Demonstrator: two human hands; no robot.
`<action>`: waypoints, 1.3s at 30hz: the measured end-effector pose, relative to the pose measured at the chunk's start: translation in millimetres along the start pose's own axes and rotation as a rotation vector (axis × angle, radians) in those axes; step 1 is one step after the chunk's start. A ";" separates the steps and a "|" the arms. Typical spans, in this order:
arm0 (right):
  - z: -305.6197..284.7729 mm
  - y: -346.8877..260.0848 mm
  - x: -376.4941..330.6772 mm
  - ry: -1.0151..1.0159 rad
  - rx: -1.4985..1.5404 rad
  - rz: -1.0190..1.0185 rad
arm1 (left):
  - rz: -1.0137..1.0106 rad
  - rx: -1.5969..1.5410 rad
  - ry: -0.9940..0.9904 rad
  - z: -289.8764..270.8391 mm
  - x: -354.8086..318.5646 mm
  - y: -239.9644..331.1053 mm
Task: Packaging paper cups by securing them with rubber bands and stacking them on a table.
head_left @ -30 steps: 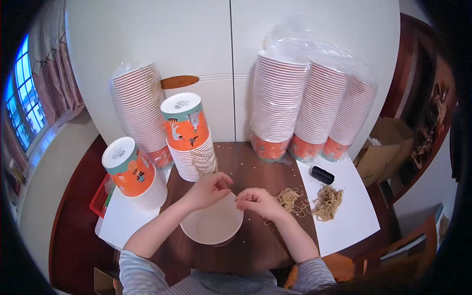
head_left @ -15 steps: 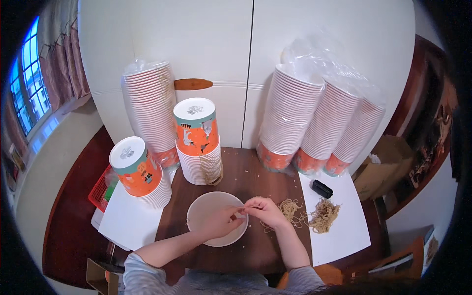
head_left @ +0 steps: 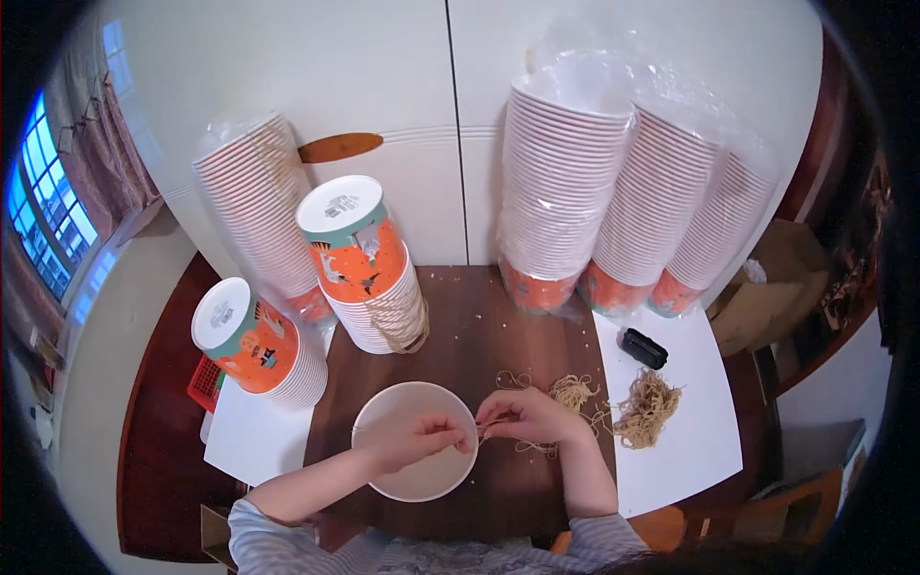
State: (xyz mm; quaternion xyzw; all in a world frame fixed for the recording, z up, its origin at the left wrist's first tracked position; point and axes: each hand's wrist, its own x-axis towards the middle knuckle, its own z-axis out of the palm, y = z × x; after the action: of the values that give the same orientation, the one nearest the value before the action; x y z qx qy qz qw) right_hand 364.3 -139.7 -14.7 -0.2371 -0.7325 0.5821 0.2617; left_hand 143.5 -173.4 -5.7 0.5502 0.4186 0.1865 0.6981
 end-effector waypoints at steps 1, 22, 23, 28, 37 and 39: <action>-0.7 1.0 1.3 -0.002 0.014 0.002 | 0.030 0.013 -0.009 0.4 -1.6 -2.1; 33.0 -6.7 2.4 -0.041 -0.453 0.010 | 0.181 -0.185 0.264 17.2 -27.6 -29.7; 32.0 -2.9 3.2 -0.008 -0.444 -0.022 | 0.192 -0.249 0.298 15.7 -28.4 -33.5; 28.6 -3.0 2.8 0.053 -0.329 -0.027 | 0.260 -0.546 0.268 15.6 -33.5 -38.9; 26.9 -2.4 1.5 -0.094 -0.277 0.055 | 0.286 -0.666 0.209 16.4 -46.0 -33.0; 27.8 -0.3 2.1 -0.078 -0.164 0.017 | 0.209 -0.586 0.292 19.4 -49.1 -28.6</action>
State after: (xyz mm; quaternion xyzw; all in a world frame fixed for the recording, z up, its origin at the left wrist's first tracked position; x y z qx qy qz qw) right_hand 344.3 -158.7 -19.3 -0.2412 -0.7852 0.5312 0.2076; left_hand 124.6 -230.0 -12.7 0.3336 0.3843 0.4461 0.7363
